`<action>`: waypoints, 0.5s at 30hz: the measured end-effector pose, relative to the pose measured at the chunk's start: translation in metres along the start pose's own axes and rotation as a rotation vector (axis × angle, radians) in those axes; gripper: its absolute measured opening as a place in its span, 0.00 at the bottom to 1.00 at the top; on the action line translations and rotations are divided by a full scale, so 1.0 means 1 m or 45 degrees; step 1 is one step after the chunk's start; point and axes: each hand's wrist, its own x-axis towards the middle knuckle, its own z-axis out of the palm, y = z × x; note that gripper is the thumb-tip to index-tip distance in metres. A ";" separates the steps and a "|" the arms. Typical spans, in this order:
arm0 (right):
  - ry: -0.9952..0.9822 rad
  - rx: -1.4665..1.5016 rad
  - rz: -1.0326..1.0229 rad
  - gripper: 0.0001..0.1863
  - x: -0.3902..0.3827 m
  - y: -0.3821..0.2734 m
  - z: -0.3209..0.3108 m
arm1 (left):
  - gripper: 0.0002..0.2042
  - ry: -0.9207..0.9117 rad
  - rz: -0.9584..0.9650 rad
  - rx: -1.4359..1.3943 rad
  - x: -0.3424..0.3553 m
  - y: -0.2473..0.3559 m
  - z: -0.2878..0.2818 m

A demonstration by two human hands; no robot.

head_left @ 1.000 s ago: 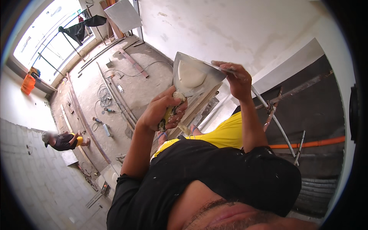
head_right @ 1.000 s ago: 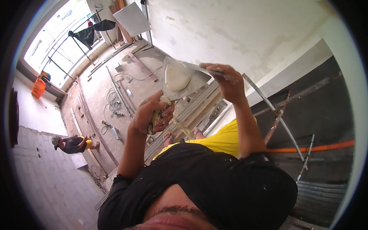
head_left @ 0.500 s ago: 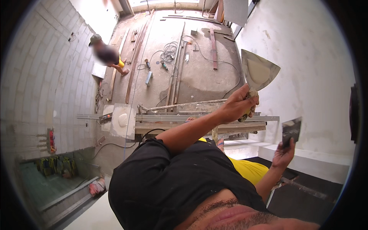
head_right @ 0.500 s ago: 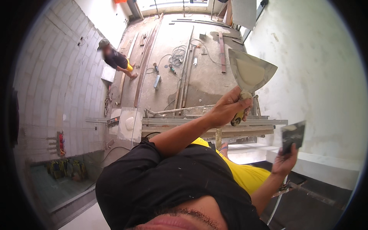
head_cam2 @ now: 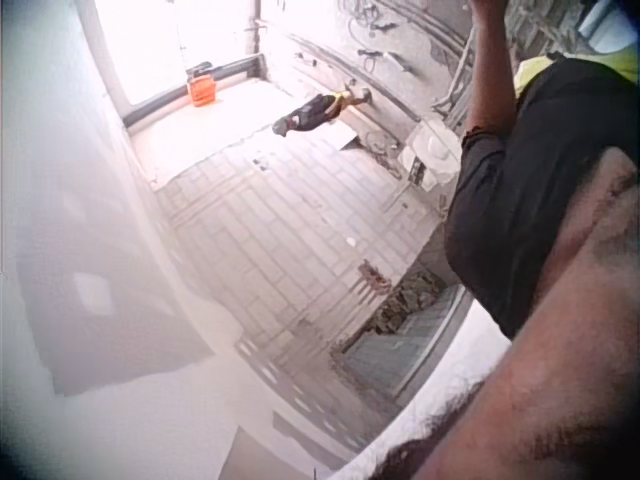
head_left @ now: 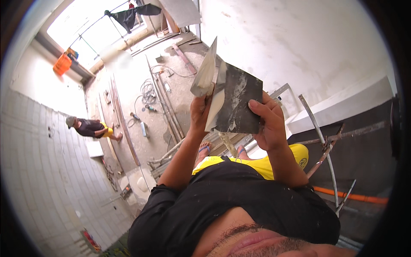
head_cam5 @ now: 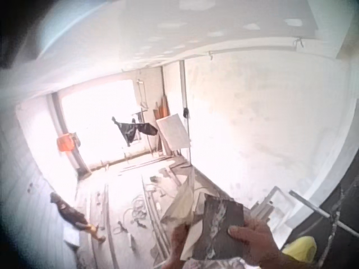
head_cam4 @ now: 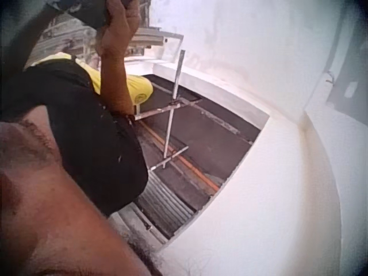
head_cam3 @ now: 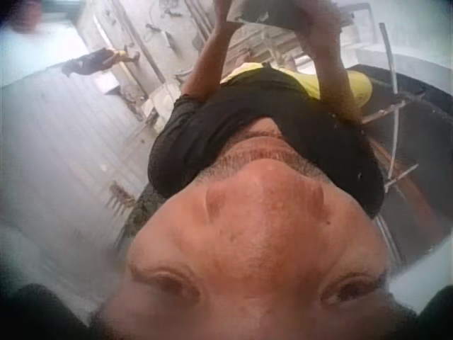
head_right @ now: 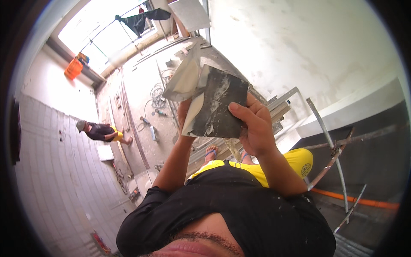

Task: The person applies plaster to the ceiling using a hawk and a trowel. They repeatedly scoop plaster from the hawk onto the trowel and spread it onto the ceiling surface, smoothing it out in long strokes.

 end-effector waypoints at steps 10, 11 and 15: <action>-0.011 0.007 -0.127 0.21 -0.039 -0.043 -0.012 | 0.29 -0.324 0.707 0.971 -0.005 0.050 0.052; -0.005 -0.010 -0.153 0.21 -0.045 -0.051 -0.018 | 0.29 -0.346 0.846 1.096 0.000 0.053 0.055; 0.036 -0.110 -0.330 0.23 -0.069 -0.084 -0.045 | 0.27 -0.456 0.830 1.353 0.005 0.066 0.071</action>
